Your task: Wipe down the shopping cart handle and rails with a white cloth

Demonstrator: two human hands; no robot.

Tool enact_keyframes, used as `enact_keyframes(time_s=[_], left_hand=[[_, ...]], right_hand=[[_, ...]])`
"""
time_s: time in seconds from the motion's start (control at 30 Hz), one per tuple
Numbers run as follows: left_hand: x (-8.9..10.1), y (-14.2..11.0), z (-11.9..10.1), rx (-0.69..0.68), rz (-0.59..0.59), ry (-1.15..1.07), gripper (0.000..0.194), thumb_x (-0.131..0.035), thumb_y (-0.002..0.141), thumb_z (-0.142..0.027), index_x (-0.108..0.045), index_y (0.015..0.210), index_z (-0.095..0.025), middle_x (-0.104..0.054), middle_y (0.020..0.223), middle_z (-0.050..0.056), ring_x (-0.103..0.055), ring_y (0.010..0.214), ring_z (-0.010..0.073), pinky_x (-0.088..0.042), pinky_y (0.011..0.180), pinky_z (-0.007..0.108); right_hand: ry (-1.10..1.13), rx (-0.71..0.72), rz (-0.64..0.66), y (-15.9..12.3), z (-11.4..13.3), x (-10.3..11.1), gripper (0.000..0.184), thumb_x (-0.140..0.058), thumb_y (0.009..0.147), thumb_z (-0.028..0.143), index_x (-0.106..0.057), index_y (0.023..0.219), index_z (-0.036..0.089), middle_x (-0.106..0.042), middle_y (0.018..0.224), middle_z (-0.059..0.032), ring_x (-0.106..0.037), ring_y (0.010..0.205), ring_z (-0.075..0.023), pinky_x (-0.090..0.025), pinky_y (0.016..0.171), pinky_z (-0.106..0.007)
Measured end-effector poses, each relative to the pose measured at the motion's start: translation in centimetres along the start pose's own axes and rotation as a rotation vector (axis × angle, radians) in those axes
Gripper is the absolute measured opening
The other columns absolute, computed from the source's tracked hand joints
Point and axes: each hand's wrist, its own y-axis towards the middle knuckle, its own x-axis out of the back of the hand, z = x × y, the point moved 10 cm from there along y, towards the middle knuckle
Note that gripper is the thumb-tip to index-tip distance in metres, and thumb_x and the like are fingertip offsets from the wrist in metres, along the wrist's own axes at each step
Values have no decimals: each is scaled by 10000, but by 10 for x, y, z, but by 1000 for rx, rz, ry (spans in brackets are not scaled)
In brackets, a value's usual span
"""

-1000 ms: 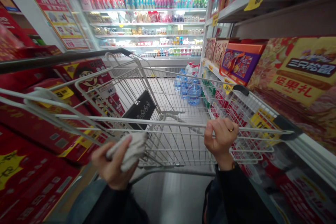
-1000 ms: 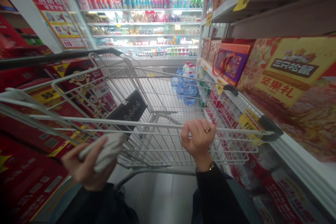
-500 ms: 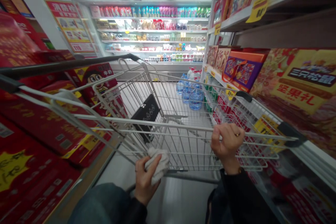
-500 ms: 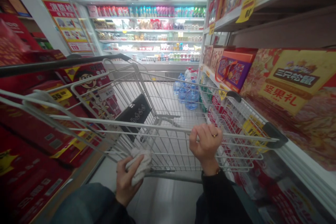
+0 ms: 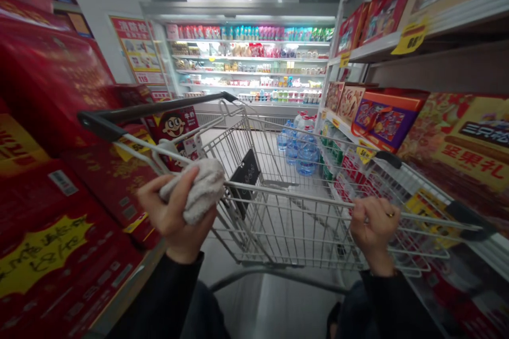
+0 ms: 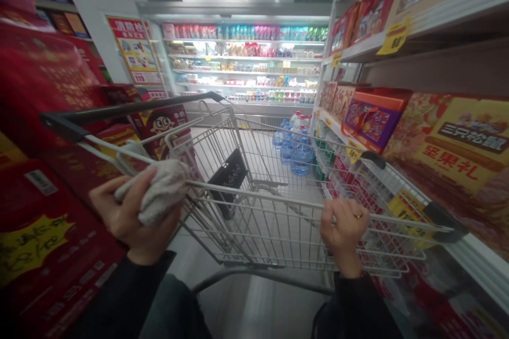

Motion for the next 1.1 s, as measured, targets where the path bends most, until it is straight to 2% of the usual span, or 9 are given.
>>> enact_keyframes(time_s=[0.13,0.23,0.3,0.5,0.57,0.63,0.9,1.0,1.1], left_hand=[[-30,-86,-28,-80,339,-132,449,-633,896,-395,-642,1316,-239,-515,1161,141,-563,1056,243,-591,847,401],[-30,-124,-40,-131,393,-176,374,-587,918,-421,-699,1216,-225,-537,1075,117,-590,969,214,-605,777,347],[-21,-113,-28,-102,347,-152,395,-653,883,-392,-686,1247,-242,-525,1097,114,-588,988,226,-604,798,364],[23,21,38,37,25,26,595,-800,769,-343,-632,1332,-251,-452,1229,98,-513,1146,251,-525,994,447],[24,42,46,39,6,38,600,-803,765,-336,-634,1324,-202,-454,1217,91,-517,1150,234,-513,1022,438],[16,33,43,38,44,-5,604,-808,753,-314,-635,1321,-200,-456,1216,96,-524,1142,236,-523,1009,443],[-20,-105,1,-9,376,-156,409,-624,866,-251,-656,1273,-226,-503,1154,129,-555,1060,234,-598,827,397],[-15,-86,16,5,330,-139,473,-672,837,-270,-637,1308,-262,-474,1164,111,-536,1075,237,-582,876,416],[-2,-27,42,63,198,-103,621,-757,777,-270,-586,1373,-289,-415,1225,100,-493,1143,245,-535,981,433]], right_hand=[[-5,37,-15,0,3,0,170,-535,914,177,-591,757,215,-623,643,12,-496,629,-160,-310,724,-365],[-12,57,-7,0,4,0,153,-544,912,182,-600,776,222,-632,659,10,-531,653,-172,-330,723,-369],[-13,64,2,1,3,1,160,-541,917,189,-598,773,227,-637,668,7,-542,663,-178,-340,723,-374],[-4,26,37,20,15,4,209,-556,921,191,-590,716,216,-662,706,-28,-576,722,-185,-372,738,-367],[50,10,29,36,37,2,187,-543,930,185,-631,766,208,-696,764,-43,-595,772,-192,-394,776,-366],[170,13,45,55,71,-6,184,-507,947,173,-656,842,199,-712,822,-50,-609,814,-192,-416,811,-361],[339,164,461,104,213,-76,211,-484,995,284,-656,924,185,-686,893,-59,-590,881,-194,-365,742,-311],[312,114,579,104,221,-94,324,-447,1023,342,-642,812,193,-669,827,-32,-569,757,-153,-277,633,-296],[222,87,659,95,219,-105,483,-365,1055,396,-637,715,186,-665,755,-23,-529,645,-122,-181,585,-307]])
